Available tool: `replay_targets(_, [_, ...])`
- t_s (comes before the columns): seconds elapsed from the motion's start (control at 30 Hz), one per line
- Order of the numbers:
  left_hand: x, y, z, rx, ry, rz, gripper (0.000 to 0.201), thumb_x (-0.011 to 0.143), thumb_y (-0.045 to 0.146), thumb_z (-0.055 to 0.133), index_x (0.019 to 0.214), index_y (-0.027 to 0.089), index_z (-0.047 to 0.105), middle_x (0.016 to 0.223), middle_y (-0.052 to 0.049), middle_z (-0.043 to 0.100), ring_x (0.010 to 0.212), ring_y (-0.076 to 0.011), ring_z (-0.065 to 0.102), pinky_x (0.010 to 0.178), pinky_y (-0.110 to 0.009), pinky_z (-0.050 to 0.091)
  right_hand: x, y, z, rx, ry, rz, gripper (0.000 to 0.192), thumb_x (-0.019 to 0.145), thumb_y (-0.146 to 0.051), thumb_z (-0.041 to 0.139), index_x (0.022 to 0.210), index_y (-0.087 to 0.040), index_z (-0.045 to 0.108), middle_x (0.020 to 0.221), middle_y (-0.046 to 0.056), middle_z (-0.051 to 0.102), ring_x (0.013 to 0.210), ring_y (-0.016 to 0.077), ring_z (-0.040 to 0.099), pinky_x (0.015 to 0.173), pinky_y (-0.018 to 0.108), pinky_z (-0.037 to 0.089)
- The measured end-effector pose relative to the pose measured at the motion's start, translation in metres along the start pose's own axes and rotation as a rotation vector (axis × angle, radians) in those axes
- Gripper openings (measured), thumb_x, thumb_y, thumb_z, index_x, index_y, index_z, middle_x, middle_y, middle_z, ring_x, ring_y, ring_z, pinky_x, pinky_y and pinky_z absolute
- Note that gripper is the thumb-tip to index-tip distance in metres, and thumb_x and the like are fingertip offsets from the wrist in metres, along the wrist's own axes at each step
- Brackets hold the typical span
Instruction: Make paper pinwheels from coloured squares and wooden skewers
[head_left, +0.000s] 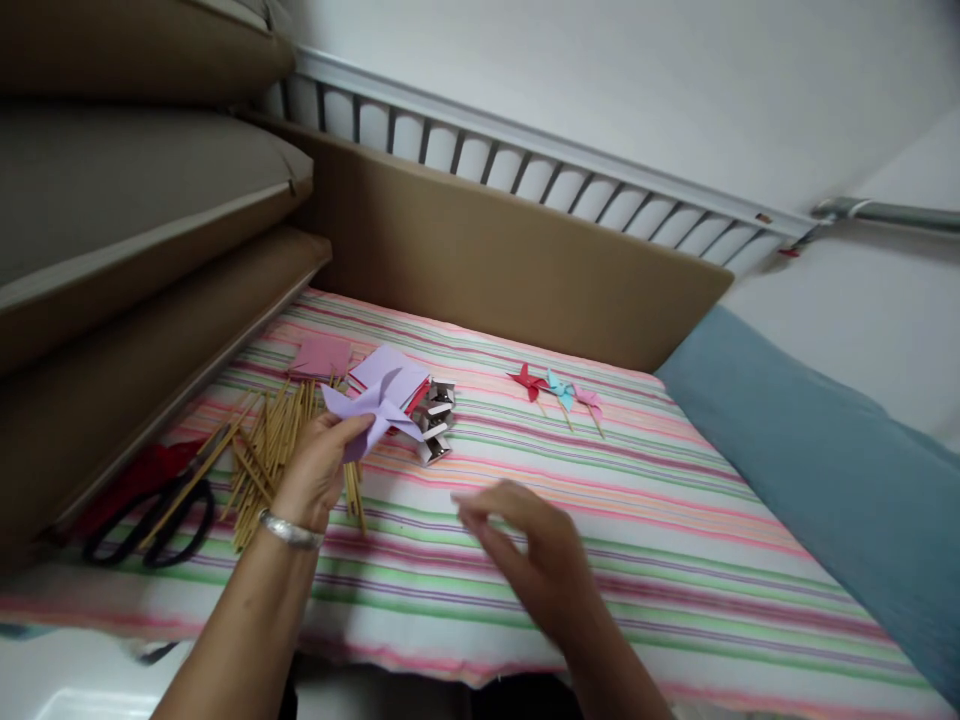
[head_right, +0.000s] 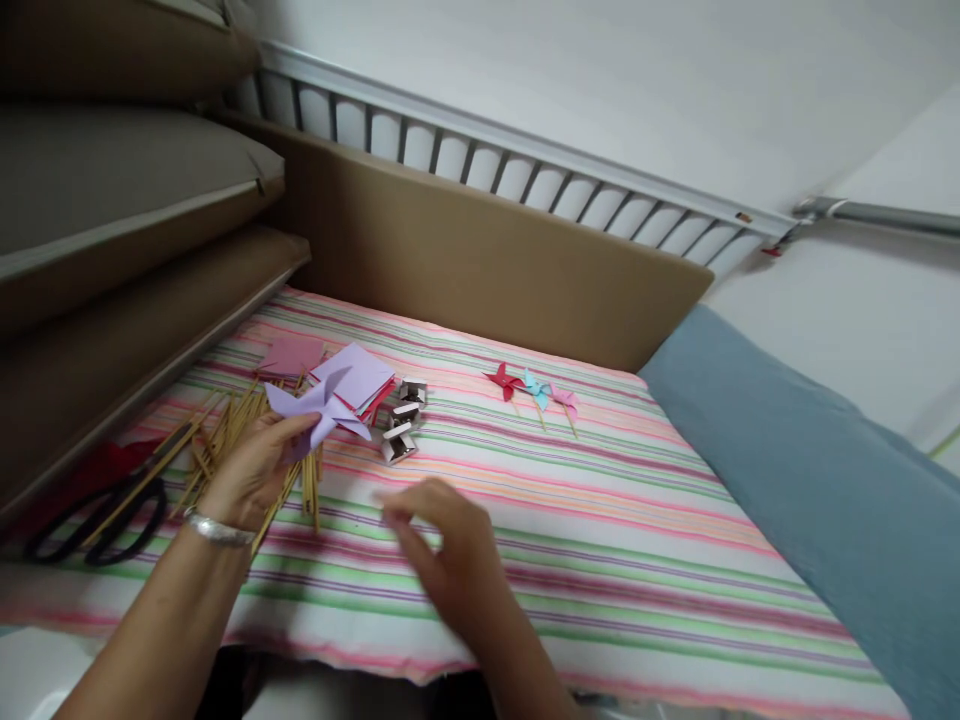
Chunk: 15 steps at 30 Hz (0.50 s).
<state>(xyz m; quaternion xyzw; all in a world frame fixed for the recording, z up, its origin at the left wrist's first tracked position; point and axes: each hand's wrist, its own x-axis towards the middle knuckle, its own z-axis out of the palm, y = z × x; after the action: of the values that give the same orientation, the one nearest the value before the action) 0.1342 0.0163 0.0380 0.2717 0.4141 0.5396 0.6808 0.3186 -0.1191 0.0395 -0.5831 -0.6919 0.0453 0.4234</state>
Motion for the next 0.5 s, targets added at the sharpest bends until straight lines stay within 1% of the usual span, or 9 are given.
replay_targets(0.07, [0.002, -0.002, -0.003, 0.017, 0.001, -0.026, 0.030, 0.044, 0.015, 0.079, 0.071, 0.010, 0.069, 0.065, -0.003, 0.070, 0.057, -0.0124, 0.062, 0.054, -0.019, 0.047, 0.020, 0.022, 0.022, -0.076, -0.136, 0.189, 0.017, 0.081, -0.023, 0.054, 0.082, -0.025, 0.071, 0.079, 0.001, 0.072, 0.072, 0.0158, 0.065, 0.064, 0.024, 0.050])
replay_targets(0.13, [0.003, -0.004, -0.006, 0.031, -0.003, -0.041, 0.030, 0.044, 0.016, 0.079, 0.071, 0.010, 0.069, 0.065, -0.004, 0.070, 0.057, -0.0129, 0.062, 0.055, -0.020, 0.047, 0.040, 0.044, 0.045, -0.258, -0.309, 0.378, 0.021, 0.083, -0.023, 0.050, 0.083, -0.027, 0.071, 0.084, 0.000, 0.072, 0.078, 0.0162, 0.066, 0.065, 0.024, 0.048])
replay_targets(0.17, [0.004, -0.005, -0.007, 0.034, -0.006, -0.045, 0.029, 0.044, 0.016, 0.079, 0.071, 0.010, 0.069, 0.065, -0.004, 0.071, 0.057, -0.0129, 0.062, 0.056, -0.020, 0.047, 0.050, 0.053, 0.056, -0.360, -0.390, 0.438, 0.022, 0.083, -0.024, 0.048, 0.085, -0.028, 0.070, 0.087, 0.000, 0.072, 0.082, 0.0171, 0.066, 0.067, 0.025, 0.047])
replay_targets(0.23, [0.006, -0.006, -0.008, 0.038, -0.024, -0.050, 0.029, 0.045, 0.017, 0.078, 0.071, 0.010, 0.069, 0.066, -0.004, 0.071, 0.058, -0.0130, 0.063, 0.057, -0.020, 0.047, 0.067, 0.064, 0.074, -0.510, -0.521, 0.505, 0.023, 0.083, -0.026, 0.047, 0.086, -0.028, 0.070, 0.089, 0.002, 0.071, 0.086, 0.0193, 0.065, 0.068, 0.027, 0.046])
replay_targets(0.27, [0.006, -0.007, -0.008, 0.043, -0.032, -0.054, 0.028, 0.045, 0.017, 0.078, 0.071, 0.010, 0.069, 0.066, -0.003, 0.071, 0.058, -0.0130, 0.063, 0.057, -0.020, 0.047, 0.075, 0.067, 0.081, -0.549, -0.563, 0.531, 0.022, 0.082, -0.028, 0.049, 0.086, -0.026, 0.070, 0.089, 0.004, 0.071, 0.086, 0.0209, 0.065, 0.068, 0.028, 0.045])
replay_targets(0.37, [0.006, -0.009, -0.004, 0.072, -0.050, -0.072, 0.026, 0.045, 0.017, 0.078, 0.069, 0.011, 0.069, 0.065, -0.003, 0.071, 0.057, -0.0128, 0.062, 0.056, -0.020, 0.046, 0.095, 0.067, 0.097, -0.578, -0.644, 0.616, 0.022, 0.076, -0.034, 0.057, 0.090, -0.023, 0.069, 0.092, 0.011, 0.070, 0.086, 0.0262, 0.065, 0.068, 0.032, 0.046])
replay_targets(0.43, [0.005, -0.011, 0.000, 0.093, -0.061, -0.083, 0.026, 0.044, 0.017, 0.077, 0.068, 0.011, 0.069, 0.064, -0.003, 0.070, 0.055, -0.0128, 0.061, 0.054, -0.021, 0.045, 0.105, 0.068, 0.104, -0.587, -0.693, 0.660, 0.026, 0.071, -0.035, 0.063, 0.093, -0.023, 0.069, 0.096, 0.012, 0.070, 0.088, 0.0288, 0.065, 0.068, 0.035, 0.047])
replay_targets(0.5, [0.003, -0.012, 0.004, 0.118, -0.074, -0.095, 0.025, 0.044, 0.017, 0.077, 0.066, 0.011, 0.069, 0.061, -0.003, 0.070, 0.052, -0.0128, 0.060, 0.051, -0.021, 0.043, 0.109, 0.071, 0.109, -0.579, -0.728, 0.677, 0.026, 0.067, -0.032, 0.067, 0.092, -0.024, 0.069, 0.098, 0.011, 0.069, 0.091, 0.0296, 0.064, 0.069, 0.035, 0.047])
